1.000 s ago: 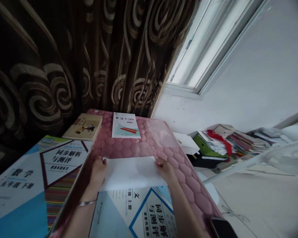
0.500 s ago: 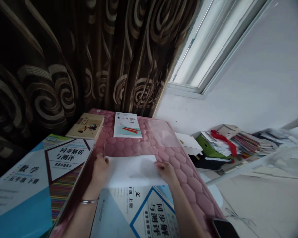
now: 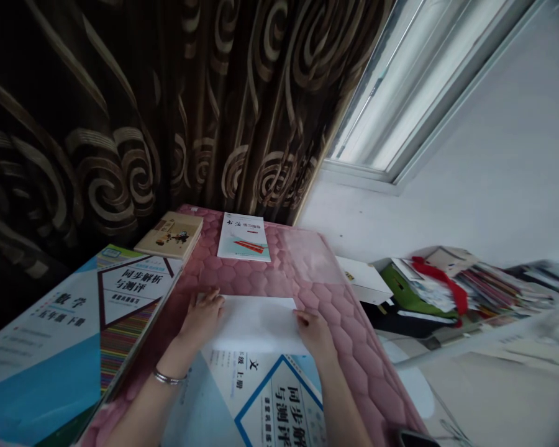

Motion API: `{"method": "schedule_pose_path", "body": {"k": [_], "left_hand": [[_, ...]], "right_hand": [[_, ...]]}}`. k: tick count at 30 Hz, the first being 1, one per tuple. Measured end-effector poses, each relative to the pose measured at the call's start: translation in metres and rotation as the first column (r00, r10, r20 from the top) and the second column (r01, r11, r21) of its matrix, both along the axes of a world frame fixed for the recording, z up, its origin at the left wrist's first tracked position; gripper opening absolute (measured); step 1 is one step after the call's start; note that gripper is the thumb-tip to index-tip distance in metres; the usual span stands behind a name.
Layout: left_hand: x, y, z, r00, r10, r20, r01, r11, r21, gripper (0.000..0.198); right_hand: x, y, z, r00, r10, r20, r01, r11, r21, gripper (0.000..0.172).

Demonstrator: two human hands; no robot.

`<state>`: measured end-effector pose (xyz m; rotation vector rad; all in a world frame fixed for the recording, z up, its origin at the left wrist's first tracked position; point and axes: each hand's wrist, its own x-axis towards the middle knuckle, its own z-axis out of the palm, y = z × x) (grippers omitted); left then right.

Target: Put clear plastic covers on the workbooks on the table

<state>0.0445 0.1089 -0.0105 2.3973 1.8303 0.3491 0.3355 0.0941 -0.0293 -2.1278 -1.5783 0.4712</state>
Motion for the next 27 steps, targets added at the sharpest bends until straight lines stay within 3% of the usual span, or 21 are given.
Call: {"method": "schedule_pose_path", "body": {"k": [13, 27], "left_hand": [[-0.005, 0.005, -0.024, 0.999, 0.006, 0.032, -0.008, 0.999, 0.045, 0.037], [-0.008, 0.005, -0.019, 0.997, 0.022, 0.079, -0.025, 0.999, 0.041, 0.040]], "right_hand": [[-0.004, -0.007, 0.001, 0.998, 0.012, 0.061, -0.013, 1.000, 0.015, 0.039], [-0.005, -0.008, 0.007, 1.000, -0.002, -0.002, 0.002, 0.998, -0.069, 0.037]]}}
